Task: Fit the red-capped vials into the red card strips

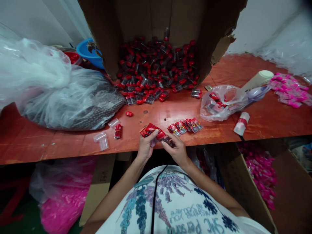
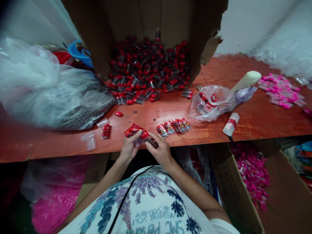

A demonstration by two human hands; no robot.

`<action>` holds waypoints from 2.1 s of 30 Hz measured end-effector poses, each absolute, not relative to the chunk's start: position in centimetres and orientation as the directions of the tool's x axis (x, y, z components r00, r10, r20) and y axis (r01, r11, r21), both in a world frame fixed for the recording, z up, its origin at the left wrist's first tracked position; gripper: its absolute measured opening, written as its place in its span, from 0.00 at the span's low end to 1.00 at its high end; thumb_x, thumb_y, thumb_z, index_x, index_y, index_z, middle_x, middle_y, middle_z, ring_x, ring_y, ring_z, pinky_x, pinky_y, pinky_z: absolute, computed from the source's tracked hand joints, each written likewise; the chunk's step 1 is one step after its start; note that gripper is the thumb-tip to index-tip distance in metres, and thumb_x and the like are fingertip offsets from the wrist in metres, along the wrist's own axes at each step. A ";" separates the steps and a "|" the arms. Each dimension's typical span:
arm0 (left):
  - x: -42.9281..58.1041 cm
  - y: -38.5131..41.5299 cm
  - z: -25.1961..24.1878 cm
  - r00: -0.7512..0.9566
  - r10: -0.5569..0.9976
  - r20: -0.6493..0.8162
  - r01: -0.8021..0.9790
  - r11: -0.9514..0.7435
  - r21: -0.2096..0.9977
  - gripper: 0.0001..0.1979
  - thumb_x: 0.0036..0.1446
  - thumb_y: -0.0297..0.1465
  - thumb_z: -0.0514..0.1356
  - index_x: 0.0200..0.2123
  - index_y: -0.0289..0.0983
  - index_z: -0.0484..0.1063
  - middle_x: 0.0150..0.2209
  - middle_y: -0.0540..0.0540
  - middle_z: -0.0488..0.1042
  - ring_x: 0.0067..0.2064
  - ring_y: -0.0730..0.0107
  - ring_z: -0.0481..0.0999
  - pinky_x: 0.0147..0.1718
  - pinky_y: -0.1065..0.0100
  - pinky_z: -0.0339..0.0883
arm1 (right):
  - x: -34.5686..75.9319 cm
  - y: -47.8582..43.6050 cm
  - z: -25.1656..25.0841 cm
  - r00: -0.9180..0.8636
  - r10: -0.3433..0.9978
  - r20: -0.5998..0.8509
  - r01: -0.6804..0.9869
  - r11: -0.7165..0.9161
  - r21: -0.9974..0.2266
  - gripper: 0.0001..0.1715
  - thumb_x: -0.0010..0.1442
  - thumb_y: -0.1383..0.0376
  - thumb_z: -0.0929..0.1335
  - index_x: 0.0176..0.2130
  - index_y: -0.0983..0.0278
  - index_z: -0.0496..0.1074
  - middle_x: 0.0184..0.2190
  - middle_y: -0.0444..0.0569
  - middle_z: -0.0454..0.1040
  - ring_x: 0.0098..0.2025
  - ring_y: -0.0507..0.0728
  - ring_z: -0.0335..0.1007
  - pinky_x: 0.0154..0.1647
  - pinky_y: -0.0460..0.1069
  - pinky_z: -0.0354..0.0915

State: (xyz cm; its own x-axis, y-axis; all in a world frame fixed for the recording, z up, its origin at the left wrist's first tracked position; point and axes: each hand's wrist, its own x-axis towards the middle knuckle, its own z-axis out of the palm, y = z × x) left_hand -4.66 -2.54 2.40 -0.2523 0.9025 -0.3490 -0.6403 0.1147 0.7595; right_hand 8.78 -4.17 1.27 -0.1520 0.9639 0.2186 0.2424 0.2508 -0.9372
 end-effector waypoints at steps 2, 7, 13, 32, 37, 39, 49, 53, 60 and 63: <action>-4.6 -2.6 2.5 -0.267 0.903 -0.338 -0.638 0.097 0.764 0.10 0.38 0.26 0.70 0.26 0.34 0.73 0.25 0.53 0.75 0.25 0.76 0.74 0.28 0.73 0.69 | 8.9 -4.2 1.4 -0.162 0.960 0.230 0.253 0.265 -0.930 0.23 0.57 0.65 0.67 0.52 0.58 0.68 0.38 0.47 0.71 0.37 0.54 0.68 0.40 0.48 0.67; -4.4 -2.6 2.5 -0.282 0.895 -0.345 -0.636 0.095 0.766 0.09 0.40 0.26 0.69 0.24 0.34 0.71 0.22 0.54 0.73 0.22 0.78 0.71 0.23 0.76 0.65 | 8.9 -4.3 1.3 -0.163 0.956 0.243 0.262 0.280 -0.924 0.23 0.57 0.65 0.67 0.52 0.57 0.68 0.38 0.47 0.70 0.36 0.53 0.68 0.39 0.48 0.66; -4.3 -2.7 2.5 -0.279 0.888 -0.366 -0.655 0.103 0.749 0.11 0.38 0.26 0.70 0.26 0.34 0.72 0.24 0.53 0.74 0.23 0.77 0.72 0.24 0.76 0.66 | 9.0 -4.4 1.1 -0.167 0.958 0.234 0.267 0.272 -0.924 0.22 0.56 0.65 0.68 0.52 0.57 0.69 0.39 0.47 0.71 0.37 0.53 0.68 0.40 0.48 0.67; -4.3 -2.4 3.0 -0.255 0.867 -0.429 -0.684 0.152 0.714 0.11 0.39 0.28 0.70 0.28 0.35 0.72 0.25 0.52 0.76 0.25 0.74 0.75 0.29 0.72 0.70 | 9.0 -4.3 0.3 -0.165 0.978 0.124 0.214 0.158 -0.964 0.28 0.57 0.64 0.67 0.57 0.58 0.62 0.46 0.50 0.72 0.43 0.56 0.69 0.45 0.52 0.67; -4.0 -2.5 3.1 -0.205 0.863 -0.462 -0.708 0.196 0.679 0.11 0.39 0.28 0.70 0.28 0.35 0.73 0.25 0.53 0.76 0.25 0.74 0.75 0.28 0.73 0.69 | 9.0 -4.3 0.2 -0.209 0.970 0.128 0.189 0.168 -0.967 0.24 0.57 0.64 0.67 0.53 0.57 0.65 0.47 0.49 0.71 0.45 0.57 0.69 0.45 0.51 0.67; -4.1 -2.6 3.0 -0.180 0.861 -0.475 -0.715 0.217 0.664 0.12 0.39 0.27 0.70 0.29 0.35 0.73 0.25 0.53 0.76 0.25 0.74 0.76 0.28 0.73 0.70 | 9.1 -4.3 0.2 -0.204 0.974 0.096 0.164 0.130 -0.978 0.23 0.56 0.64 0.67 0.53 0.58 0.66 0.44 0.48 0.72 0.42 0.56 0.70 0.43 0.50 0.67; -4.4 -2.4 2.4 -0.225 0.846 -0.484 -0.697 0.207 0.687 0.14 0.35 0.24 0.71 0.29 0.33 0.73 0.26 0.51 0.77 0.26 0.73 0.76 0.30 0.70 0.71 | 9.1 -4.2 -0.1 -0.186 0.983 -0.003 0.049 0.006 -0.999 0.27 0.55 0.61 0.68 0.54 0.58 0.64 0.37 0.45 0.72 0.32 0.52 0.68 0.33 0.47 0.67; -4.4 -2.3 2.4 -0.245 0.818 -0.521 -0.710 0.215 0.670 0.13 0.36 0.25 0.71 0.29 0.33 0.73 0.26 0.50 0.77 0.25 0.73 0.75 0.29 0.71 0.71 | 9.3 -4.2 0.0 -0.191 0.982 -0.008 0.078 0.007 -0.997 0.23 0.55 0.61 0.68 0.52 0.59 0.67 0.35 0.45 0.72 0.32 0.52 0.67 0.32 0.47 0.67; -4.3 -2.5 2.6 -0.247 0.833 -0.496 -0.704 0.197 0.682 0.14 0.36 0.26 0.71 0.28 0.34 0.73 0.25 0.51 0.76 0.25 0.73 0.76 0.29 0.72 0.71 | 9.5 -3.9 0.3 -0.207 0.977 0.059 0.121 0.085 -0.989 0.20 0.57 0.60 0.67 0.50 0.58 0.70 0.38 0.47 0.71 0.37 0.55 0.68 0.37 0.49 0.68; -4.3 -2.7 2.6 -0.246 0.848 -0.470 -0.691 0.187 0.698 0.13 0.36 0.27 0.71 0.28 0.34 0.72 0.25 0.52 0.76 0.25 0.73 0.76 0.29 0.70 0.71 | 9.5 -3.8 0.5 -0.208 0.975 0.080 0.131 0.108 -0.985 0.20 0.57 0.61 0.68 0.50 0.59 0.71 0.39 0.47 0.71 0.38 0.54 0.69 0.40 0.49 0.67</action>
